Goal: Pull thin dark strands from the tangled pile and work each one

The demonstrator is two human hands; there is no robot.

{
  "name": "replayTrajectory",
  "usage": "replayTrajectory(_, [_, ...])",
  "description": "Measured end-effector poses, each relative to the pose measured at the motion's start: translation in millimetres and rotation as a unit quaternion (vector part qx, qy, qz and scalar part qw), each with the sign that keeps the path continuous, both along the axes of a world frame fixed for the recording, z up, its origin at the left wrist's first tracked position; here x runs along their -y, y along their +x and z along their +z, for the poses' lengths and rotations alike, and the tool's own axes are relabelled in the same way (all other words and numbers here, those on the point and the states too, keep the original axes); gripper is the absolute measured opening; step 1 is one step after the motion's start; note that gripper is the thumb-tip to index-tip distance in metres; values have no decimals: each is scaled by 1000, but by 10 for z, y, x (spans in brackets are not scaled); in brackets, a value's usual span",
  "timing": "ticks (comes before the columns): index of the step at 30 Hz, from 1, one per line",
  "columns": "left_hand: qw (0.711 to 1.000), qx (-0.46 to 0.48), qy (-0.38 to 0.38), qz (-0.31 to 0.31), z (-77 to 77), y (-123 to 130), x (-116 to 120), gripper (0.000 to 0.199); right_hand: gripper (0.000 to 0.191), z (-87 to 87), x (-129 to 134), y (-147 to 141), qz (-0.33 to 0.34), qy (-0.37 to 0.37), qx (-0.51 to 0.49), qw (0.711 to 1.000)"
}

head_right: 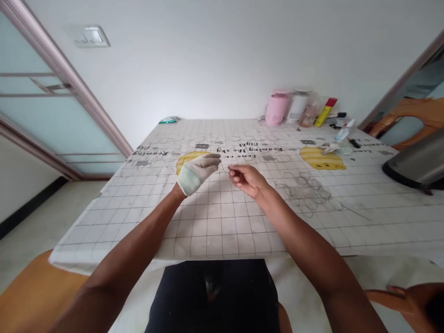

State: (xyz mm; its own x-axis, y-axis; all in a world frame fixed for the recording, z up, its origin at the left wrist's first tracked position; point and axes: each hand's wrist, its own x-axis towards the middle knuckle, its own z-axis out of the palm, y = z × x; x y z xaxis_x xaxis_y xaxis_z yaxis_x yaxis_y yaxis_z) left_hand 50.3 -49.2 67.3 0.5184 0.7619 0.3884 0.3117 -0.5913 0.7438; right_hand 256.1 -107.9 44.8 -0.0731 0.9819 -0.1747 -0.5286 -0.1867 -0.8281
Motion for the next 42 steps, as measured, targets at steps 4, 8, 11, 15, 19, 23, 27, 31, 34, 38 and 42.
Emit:
replayTrajectory(4, [997, -46, 15, -54, -10, -156, -8, 31, 12, -91, -51, -42, 16, -18, -14, 1000])
replayTrajectory(8, [993, -99, 50, -43, -60, -136, -7, 33, 11, -149, -63, -1, 16, -46, -17, 999])
replayTrajectory(11, [983, -133, 74, -102, -91, -56, -48, 31, 11, -177, -59, 21, 2, -61, -8, 998])
replayTrajectory(15, [970, -139, 50, -195, -67, -11, -20, 25, 15, -221, -54, 10, -30, -52, 16, 998])
replayTrajectory(19, [986, -15, -47, -161, -18, -64, 199, 20, 23, -260, -31, -33, -36, -41, 50, 997])
replayTrajectory(23, [988, 40, -137, -60, -21, -59, 294, 24, 26, -257, -2, -27, 3, -33, 149, 988])
replayTrajectory(27, [986, 29, -162, -37, -56, -20, 200, 24, 37, -185, 49, 39, -161, 107, 347, 918])
replayTrajectory(31, [980, 15, -194, -43, -84, -15, 149, 22, 26, -41, 195, 11, -152, 250, 391, 873])
replayTrajectory(34, [968, 13, -248, -35, -116, -9, 133, 21, 14, 0, 279, -72, -78, 284, 422, 858])
replayTrajectory(38, [954, 24, -296, -43, -169, 17, 84, 20, 3, -88, 259, -139, -103, 277, 471, 831])
replayTrajectory(42, [945, 32, -324, -42, -176, 47, 58, 23, 4, -154, 217, -144, -143, 283, 512, 798])
